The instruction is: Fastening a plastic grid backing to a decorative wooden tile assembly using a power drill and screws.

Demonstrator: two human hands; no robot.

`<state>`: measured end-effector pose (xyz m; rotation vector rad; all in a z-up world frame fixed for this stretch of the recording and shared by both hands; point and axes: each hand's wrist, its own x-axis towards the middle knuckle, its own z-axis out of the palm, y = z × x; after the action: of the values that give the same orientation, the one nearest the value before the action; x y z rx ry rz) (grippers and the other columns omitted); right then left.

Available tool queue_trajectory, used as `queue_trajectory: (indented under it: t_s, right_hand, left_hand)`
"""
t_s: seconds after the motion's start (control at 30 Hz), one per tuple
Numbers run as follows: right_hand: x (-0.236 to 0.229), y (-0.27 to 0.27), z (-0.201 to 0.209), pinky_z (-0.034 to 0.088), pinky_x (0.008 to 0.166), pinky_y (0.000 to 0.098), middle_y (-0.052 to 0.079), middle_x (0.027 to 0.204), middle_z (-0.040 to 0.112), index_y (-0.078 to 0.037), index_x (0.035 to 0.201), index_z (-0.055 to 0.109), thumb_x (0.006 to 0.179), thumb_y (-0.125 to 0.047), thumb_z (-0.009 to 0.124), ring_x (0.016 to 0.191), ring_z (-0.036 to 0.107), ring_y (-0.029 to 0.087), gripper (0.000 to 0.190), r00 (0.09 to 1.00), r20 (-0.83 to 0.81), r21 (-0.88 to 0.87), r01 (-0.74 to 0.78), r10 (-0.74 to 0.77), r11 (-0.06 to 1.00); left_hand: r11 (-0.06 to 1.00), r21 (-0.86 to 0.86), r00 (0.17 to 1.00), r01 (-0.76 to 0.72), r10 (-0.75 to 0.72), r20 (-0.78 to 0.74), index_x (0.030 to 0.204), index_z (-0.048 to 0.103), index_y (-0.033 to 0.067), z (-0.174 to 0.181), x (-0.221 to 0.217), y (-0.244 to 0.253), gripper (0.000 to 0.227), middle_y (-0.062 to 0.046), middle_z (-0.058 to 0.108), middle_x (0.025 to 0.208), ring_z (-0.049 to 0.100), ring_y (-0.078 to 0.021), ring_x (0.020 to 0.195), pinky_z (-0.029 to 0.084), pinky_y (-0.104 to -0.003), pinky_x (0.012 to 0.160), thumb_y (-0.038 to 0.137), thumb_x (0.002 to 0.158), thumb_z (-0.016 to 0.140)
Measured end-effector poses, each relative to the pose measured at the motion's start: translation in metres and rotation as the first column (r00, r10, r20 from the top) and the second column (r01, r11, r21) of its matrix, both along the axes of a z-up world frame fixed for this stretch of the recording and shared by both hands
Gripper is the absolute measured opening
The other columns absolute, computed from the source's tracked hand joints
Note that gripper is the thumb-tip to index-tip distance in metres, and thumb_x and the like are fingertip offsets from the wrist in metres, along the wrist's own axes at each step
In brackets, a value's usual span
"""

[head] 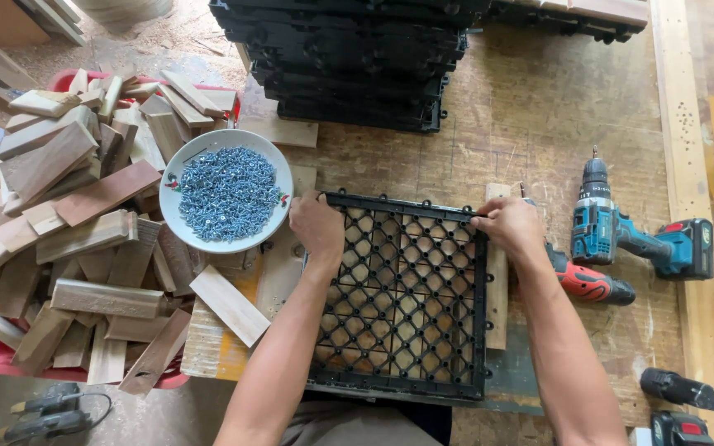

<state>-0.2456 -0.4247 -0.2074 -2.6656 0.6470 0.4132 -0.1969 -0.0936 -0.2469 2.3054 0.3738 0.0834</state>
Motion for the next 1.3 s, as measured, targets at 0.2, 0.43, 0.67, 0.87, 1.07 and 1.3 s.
queue_trajectory:
  t_s: [0.2,0.43,0.67,0.87,1.07,1.3]
  right_hand:
    - [0.01,0.125,0.077,0.043,0.112,0.0566,0.032,0.126,0.059,-0.012,0.138,0.06,0.078,-0.02,0.077,0.129,0.054,0.053,0.063,0.965,0.065,0.203,-0.263,0.255,0.943]
    - [0.068,0.168,-0.002,0.055,0.088,0.0458,0.014,0.094,0.068,-0.014,0.102,0.079,0.092,-0.042,0.072,0.099,0.068,0.038,0.031,0.846,0.391,0.201,-0.463,0.363,0.863]
    - [0.092,0.192,-0.018,0.06,0.08,0.0495,0.013,0.092,0.077,-0.009,0.103,0.079,0.089,-0.037,0.075,0.093,0.074,0.036,0.031,0.857,0.31,0.299,-0.499,0.411,0.813]
    - [0.079,0.199,-0.018,0.06,0.076,0.0495,0.011,0.09,0.077,-0.012,0.102,0.08,0.082,-0.046,0.078,0.09,0.074,0.035,0.039,0.893,0.273,0.27,-0.429,0.358,0.862]
    - [0.086,0.2,-0.026,0.06,0.076,0.0467,0.007,0.088,0.078,-0.015,0.101,0.081,0.08,-0.047,0.077,0.089,0.075,0.032,0.038,0.916,0.226,0.288,-0.389,0.332,0.875]
    - [0.088,0.2,-0.025,0.059,0.076,0.0493,0.012,0.087,0.077,-0.011,0.102,0.08,0.085,-0.041,0.076,0.088,0.074,0.036,0.035,0.885,0.285,0.31,-0.449,0.368,0.838]
  left_hand:
    - [0.995,-0.101,0.998,-0.015,0.021,0.064,0.108,0.071,0.0002,-0.001,-0.005,0.009,0.021,-0.016,0.064,0.096,0.068,-0.034,0.091,0.055,-0.049,0.086,0.017,0.101,0.061]
    - [0.996,-0.082,0.989,-0.039,0.05,0.137,0.106,0.074,0.0014,-0.004,-0.008,0.009,0.02,-0.017,0.068,0.095,0.069,-0.0395,0.088,0.056,-0.052,0.082,0.015,0.096,0.064]
    - [0.992,-0.087,0.988,-0.089,0.1,0.121,0.103,0.077,0.0039,-0.011,0.001,0.008,0.02,-0.017,0.07,0.091,0.071,-0.0415,0.087,0.056,-0.053,0.08,0.014,0.091,0.064]
    - [0.99,-0.087,0.99,-0.115,0.122,0.072,0.106,0.075,0.0035,-0.015,-0.006,0.001,0.023,-0.017,0.069,0.092,0.069,-0.0409,0.09,0.054,-0.052,0.085,0.011,0.093,0.058]
    - [0.993,-0.073,0.996,-0.088,0.089,0.003,0.107,0.074,0.0049,-0.014,-0.002,0.003,0.022,-0.015,0.066,0.093,0.068,-0.0411,0.092,0.054,-0.052,0.086,0.012,0.094,0.057]
    - [0.993,0.07,0.987,0.1,-0.09,-0.135,0.107,0.071,0.0062,-0.017,0.016,0.013,0.022,-0.013,0.06,0.101,0.067,-0.043,0.094,0.057,-0.054,0.083,0.016,0.092,0.059]
